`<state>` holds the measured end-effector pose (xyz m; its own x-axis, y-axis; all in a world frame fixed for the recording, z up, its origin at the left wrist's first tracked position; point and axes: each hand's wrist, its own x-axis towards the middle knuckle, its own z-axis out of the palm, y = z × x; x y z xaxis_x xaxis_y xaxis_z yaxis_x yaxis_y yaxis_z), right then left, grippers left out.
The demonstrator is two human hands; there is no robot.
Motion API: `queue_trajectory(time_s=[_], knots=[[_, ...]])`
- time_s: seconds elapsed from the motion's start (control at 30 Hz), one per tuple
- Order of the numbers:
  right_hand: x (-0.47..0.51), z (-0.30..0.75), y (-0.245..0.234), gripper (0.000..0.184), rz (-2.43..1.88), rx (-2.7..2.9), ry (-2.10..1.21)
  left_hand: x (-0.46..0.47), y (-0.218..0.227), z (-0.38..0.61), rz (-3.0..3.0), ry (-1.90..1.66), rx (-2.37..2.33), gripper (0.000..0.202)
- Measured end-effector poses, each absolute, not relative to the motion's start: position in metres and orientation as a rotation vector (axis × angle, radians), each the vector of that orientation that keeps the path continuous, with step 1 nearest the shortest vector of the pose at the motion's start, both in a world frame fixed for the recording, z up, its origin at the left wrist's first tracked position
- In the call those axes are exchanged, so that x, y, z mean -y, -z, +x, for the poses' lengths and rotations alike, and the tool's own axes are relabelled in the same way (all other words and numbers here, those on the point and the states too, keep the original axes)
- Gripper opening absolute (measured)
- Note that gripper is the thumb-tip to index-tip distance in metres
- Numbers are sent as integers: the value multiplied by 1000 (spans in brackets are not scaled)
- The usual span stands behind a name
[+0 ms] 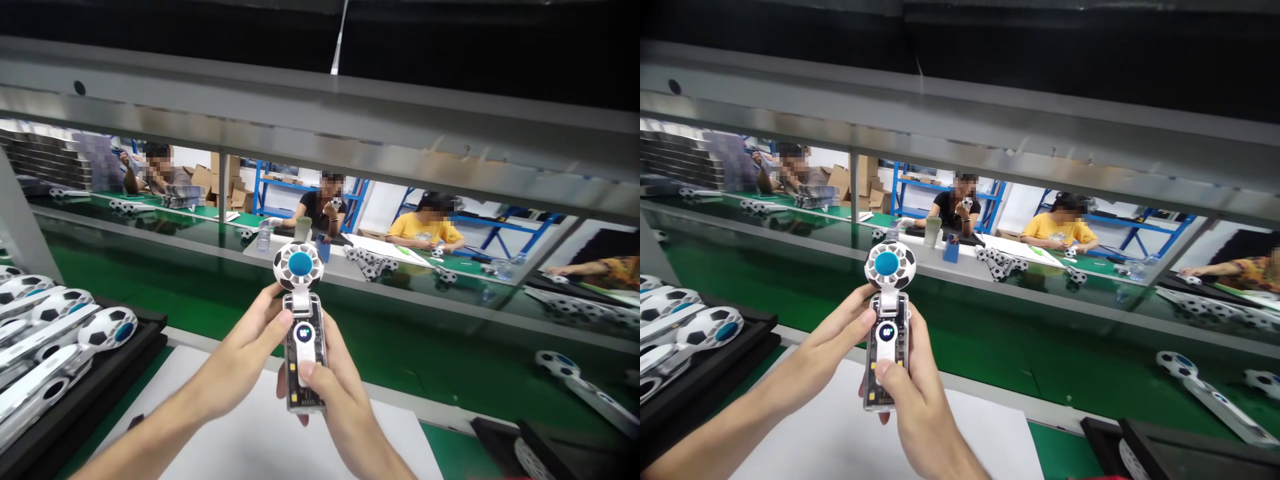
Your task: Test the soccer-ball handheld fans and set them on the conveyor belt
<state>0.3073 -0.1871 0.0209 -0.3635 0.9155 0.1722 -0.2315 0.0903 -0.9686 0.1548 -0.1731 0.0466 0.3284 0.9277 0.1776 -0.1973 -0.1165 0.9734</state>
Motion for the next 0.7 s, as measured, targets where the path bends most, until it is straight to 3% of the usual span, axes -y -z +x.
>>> queue_trajectory(time_s=[0.37, 0.7], knots=[[188, 304, -17, 64, -641, 1279, -1427, 180, -40, 166, 1386, -1033, -746, 45], [181, 303, -19, 39, -700, 1124, -1455, 182, -35, 170, 1468, -1013, -762, 44]])
